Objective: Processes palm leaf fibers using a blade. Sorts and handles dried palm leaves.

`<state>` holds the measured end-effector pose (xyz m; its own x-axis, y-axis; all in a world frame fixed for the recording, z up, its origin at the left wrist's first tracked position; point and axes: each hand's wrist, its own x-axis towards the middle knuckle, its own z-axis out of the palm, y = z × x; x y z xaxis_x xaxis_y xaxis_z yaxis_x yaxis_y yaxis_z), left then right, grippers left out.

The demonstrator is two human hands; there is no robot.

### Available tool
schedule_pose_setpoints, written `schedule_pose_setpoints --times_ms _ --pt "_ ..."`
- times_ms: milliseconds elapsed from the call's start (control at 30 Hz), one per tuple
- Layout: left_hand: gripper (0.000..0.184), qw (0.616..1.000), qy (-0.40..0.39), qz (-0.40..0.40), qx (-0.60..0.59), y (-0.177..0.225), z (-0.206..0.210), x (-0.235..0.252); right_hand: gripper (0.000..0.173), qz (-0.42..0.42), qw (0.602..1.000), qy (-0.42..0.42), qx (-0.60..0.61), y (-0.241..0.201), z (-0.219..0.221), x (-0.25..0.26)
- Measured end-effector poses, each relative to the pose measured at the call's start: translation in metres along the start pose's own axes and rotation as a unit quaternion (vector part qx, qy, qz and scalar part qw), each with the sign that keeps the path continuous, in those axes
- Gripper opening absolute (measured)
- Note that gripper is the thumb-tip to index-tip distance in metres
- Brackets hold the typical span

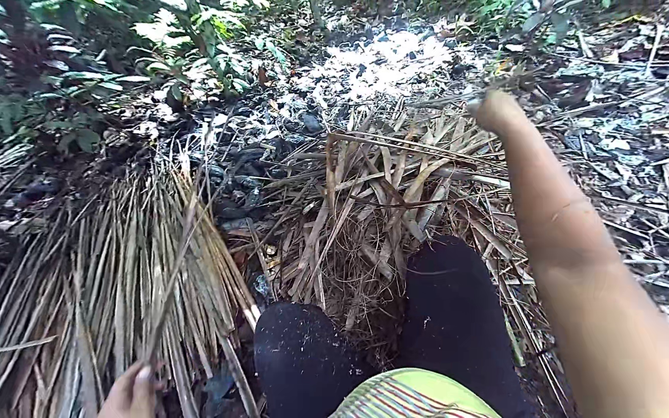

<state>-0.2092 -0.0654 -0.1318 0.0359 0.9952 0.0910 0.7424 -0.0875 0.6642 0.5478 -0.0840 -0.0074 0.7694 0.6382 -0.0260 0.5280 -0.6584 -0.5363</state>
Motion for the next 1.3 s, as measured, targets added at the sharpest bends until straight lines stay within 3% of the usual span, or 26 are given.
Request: schedule_pose_setpoints --times_ms 67,133,200,267,367,467,600,833,967,1067,1167,1300 --pt "0.043 0.996 -0.005 0.001 -0.090 0.069 0.038 0.017 0.058 -0.073 0.994 -0.056 0.058 -0.031 0.028 -0.027" --pt "0.038 0.977 -0.037 -0.039 -0.206 0.141 0.074 0.027 0.050 -0.163 0.963 -0.148 0.153 -0.071 0.060 -0.078" --pt "0.030 0.942 -0.099 -0.070 -0.312 0.197 0.103 0.035 0.041 -0.214 0.897 -0.280 0.267 -0.108 0.089 -0.139" --pt "0.028 0.908 -0.154 -0.068 -0.383 0.231 0.126 0.037 0.039 -0.229 0.832 -0.359 0.355 -0.130 0.122 -0.178" --pt "0.026 0.868 -0.212 -0.069 -0.443 0.260 0.152 0.031 0.027 -0.231 0.819 -0.326 0.412 -0.143 0.161 -0.194" --pt "0.020 0.862 -0.185 -0.078 -0.465 0.274 0.170 0.032 0.017 -0.222 0.830 -0.296 0.417 -0.141 0.174 -0.191" --pt "0.016 0.880 -0.122 -0.054 -0.457 0.278 0.189 0.043 0.015 -0.201 0.852 -0.325 0.357 -0.137 0.168 -0.198" --pt "0.016 0.864 -0.138 -0.026 -0.483 0.281 0.203 0.044 0.019 -0.186 0.851 -0.354 0.340 -0.127 0.159 -0.192" --pt "0.021 0.865 -0.110 -0.020 -0.489 0.281 0.211 0.047 0.020 -0.203 0.849 -0.323 0.366 -0.128 0.173 -0.193" --pt "0.024 0.855 -0.073 -0.072 -0.509 0.287 0.211 0.048 0.016 -0.202 0.856 -0.280 0.386 -0.133 0.187 -0.194" --pt "0.028 0.815 0.020 -0.144 -0.561 0.290 0.191 0.058 0.017 -0.158 0.863 -0.235 0.419 -0.130 0.182 -0.189" --pt "0.022 0.707 0.177 -0.178 -0.661 0.261 0.155 0.093 0.012 -0.068 0.841 -0.147 0.517 -0.097 0.159 -0.129"
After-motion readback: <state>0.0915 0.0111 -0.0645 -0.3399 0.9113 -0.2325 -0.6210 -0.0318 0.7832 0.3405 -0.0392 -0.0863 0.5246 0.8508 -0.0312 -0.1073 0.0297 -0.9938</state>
